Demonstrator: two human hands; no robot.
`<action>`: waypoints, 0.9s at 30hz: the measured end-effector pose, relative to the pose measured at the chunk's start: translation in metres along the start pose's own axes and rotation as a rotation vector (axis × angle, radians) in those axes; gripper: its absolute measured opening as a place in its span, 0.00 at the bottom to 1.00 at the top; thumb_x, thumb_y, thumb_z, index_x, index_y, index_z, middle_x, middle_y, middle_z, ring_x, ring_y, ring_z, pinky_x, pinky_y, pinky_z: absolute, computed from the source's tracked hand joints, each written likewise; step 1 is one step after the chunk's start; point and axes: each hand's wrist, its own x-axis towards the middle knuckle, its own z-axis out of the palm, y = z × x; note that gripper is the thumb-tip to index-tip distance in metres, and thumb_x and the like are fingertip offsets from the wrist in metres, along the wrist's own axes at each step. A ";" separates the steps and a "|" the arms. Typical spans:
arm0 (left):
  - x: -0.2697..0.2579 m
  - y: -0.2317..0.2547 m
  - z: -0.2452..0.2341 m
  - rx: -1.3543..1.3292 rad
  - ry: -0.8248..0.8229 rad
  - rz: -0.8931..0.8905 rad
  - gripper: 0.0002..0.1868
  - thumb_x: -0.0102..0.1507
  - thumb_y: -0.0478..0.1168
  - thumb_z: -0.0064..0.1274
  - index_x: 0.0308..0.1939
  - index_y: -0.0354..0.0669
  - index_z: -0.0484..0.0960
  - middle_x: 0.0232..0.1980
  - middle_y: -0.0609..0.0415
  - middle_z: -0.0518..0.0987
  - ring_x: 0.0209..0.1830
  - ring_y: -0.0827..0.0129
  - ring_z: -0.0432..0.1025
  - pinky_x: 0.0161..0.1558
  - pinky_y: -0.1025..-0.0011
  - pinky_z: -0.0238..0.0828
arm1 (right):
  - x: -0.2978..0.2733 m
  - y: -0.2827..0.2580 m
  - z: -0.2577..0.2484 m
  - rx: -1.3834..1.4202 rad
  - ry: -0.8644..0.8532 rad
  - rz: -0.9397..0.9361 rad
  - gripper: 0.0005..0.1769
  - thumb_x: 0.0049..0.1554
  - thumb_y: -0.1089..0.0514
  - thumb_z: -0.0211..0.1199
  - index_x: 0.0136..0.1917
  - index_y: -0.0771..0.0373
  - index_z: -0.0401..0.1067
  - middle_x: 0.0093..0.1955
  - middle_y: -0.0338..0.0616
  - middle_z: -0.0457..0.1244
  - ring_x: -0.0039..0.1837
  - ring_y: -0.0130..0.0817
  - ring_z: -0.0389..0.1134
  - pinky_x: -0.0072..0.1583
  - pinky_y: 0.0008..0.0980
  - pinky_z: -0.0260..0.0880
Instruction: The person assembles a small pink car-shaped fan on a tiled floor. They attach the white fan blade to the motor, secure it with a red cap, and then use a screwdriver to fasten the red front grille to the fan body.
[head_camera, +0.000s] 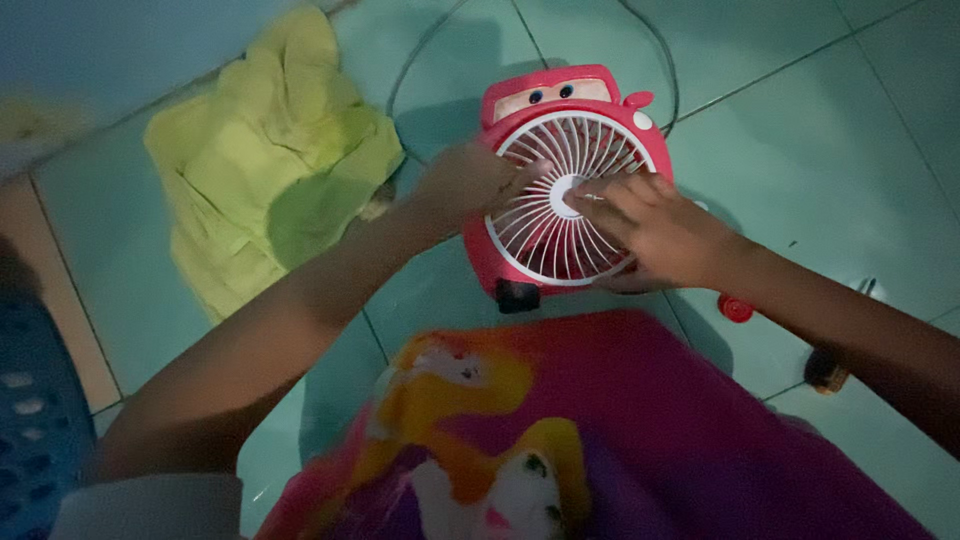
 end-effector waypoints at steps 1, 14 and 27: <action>0.000 0.004 0.002 0.073 -0.001 0.000 0.23 0.78 0.58 0.39 0.42 0.54 0.86 0.34 0.50 0.80 0.34 0.51 0.77 0.40 0.53 0.75 | -0.001 0.001 0.001 0.005 0.018 -0.006 0.65 0.37 0.35 0.78 0.78 0.62 0.54 0.72 0.49 0.54 0.70 0.46 0.56 0.69 0.47 0.55; -0.009 0.043 0.022 -0.105 0.157 0.260 0.45 0.64 0.56 0.57 0.77 0.36 0.57 0.81 0.43 0.57 0.82 0.52 0.51 0.76 0.52 0.48 | -0.014 0.008 0.024 0.124 0.250 -0.072 0.50 0.44 0.38 0.73 0.74 0.60 0.62 0.75 0.47 0.58 0.72 0.43 0.58 0.70 0.49 0.57; -0.018 0.042 0.031 -0.028 0.148 0.250 0.45 0.68 0.55 0.54 0.81 0.37 0.50 0.84 0.44 0.51 0.84 0.49 0.47 0.78 0.49 0.45 | -0.114 0.157 0.120 0.235 0.153 0.622 0.14 0.65 0.54 0.65 0.61 0.60 0.76 0.54 0.48 0.73 0.49 0.38 0.77 0.54 0.42 0.80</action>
